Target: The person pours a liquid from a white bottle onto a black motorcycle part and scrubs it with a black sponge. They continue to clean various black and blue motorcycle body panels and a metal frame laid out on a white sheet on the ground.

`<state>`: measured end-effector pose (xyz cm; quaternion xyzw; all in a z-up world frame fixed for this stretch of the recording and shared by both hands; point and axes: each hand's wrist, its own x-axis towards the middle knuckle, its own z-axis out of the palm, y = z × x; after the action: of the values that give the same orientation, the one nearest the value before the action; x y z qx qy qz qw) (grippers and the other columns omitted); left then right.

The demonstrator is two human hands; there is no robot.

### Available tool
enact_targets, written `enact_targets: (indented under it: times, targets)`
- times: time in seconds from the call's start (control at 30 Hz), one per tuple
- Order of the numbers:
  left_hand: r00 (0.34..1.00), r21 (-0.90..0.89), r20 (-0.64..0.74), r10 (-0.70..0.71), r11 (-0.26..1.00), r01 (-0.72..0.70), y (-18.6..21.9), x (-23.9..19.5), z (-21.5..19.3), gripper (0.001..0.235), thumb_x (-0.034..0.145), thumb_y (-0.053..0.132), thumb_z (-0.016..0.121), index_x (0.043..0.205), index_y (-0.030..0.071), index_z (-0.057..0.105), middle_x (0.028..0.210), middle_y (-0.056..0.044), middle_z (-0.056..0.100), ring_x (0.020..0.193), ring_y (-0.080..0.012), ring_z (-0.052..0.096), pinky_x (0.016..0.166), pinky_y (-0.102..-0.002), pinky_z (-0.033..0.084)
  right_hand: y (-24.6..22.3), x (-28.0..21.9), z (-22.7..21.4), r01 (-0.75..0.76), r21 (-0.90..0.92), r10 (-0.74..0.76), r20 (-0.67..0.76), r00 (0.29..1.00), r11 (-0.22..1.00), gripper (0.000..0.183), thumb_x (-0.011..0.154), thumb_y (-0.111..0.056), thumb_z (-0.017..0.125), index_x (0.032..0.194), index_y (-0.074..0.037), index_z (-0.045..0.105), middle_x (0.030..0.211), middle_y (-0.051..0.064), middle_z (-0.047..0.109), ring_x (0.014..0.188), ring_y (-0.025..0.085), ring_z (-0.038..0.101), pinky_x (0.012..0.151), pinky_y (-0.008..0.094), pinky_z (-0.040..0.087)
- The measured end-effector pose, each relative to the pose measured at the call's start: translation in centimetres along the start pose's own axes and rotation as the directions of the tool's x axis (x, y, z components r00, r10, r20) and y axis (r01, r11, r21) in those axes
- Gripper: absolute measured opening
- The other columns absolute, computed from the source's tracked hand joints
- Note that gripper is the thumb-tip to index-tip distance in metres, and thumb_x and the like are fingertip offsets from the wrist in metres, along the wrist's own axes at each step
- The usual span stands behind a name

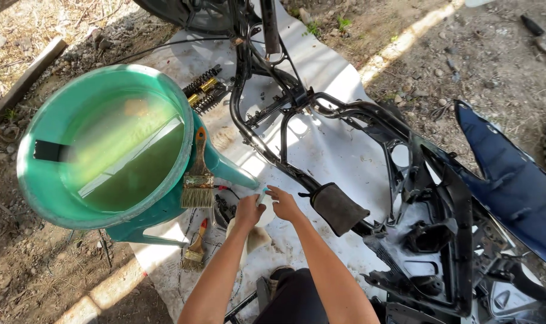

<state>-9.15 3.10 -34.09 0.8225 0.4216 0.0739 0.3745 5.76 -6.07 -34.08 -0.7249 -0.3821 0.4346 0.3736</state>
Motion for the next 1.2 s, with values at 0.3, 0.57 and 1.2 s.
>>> enact_targets:
  times: [0.3, 0.57, 1.2]
  targets:
    - [0.969, 0.155, 0.018, 0.248, 0.956, -0.248, 12.9, -0.9, -9.8, 0.028, 0.074, 0.029, 0.076, 0.081, 0.002, 0.075, 0.076, -0.022, 0.071, 0.08, -0.0423, 0.069, 0.077, -0.052, 0.056, -3.0, -4.0, -7.4, 0.08, -0.207, -0.107, -0.124, 0.986, 0.975, 0.084, 0.072, -0.008, 0.088, 0.147, -0.011, 0.049, 0.138, 0.008, 0.066, 0.12, 0.029, 0.064, 0.101, 0.039, 0.052]
    - [0.851, 0.093, 0.015, 0.524, 0.847, -0.523, 30.1, -6.2, -21.1, 0.036, 0.072, 0.032, 0.077, 0.088, 0.0, 0.077, 0.07, -0.021, 0.07, 0.068, -0.0377, 0.071, 0.072, -0.046, 0.058, -13.4, -13.3, -11.7, 0.279, -0.188, -0.322, -0.268, 0.908, 0.942, 0.118, 0.057, -0.027, 0.101, 0.153, -0.01, 0.033, 0.136, 0.017, 0.062, 0.128, 0.034, 0.059, 0.103, 0.044, 0.049]
    - [0.491, -0.622, 0.16, 0.856, 0.473, -0.624, 46.2, -15.2, -16.0, 0.055, 0.071, 0.029, 0.089, 0.119, 0.005, 0.073, 0.096, -0.006, 0.076, 0.084, -0.0126, 0.069, 0.074, -0.028, 0.056, -13.9, -33.1, -14.7, 0.645, 0.297, -0.253, -0.743, 0.619, 0.704, 0.105, 0.059, -0.022, 0.103, 0.144, -0.001, 0.044, 0.129, 0.007, 0.065, 0.122, 0.019, 0.064, 0.107, 0.04, 0.054]
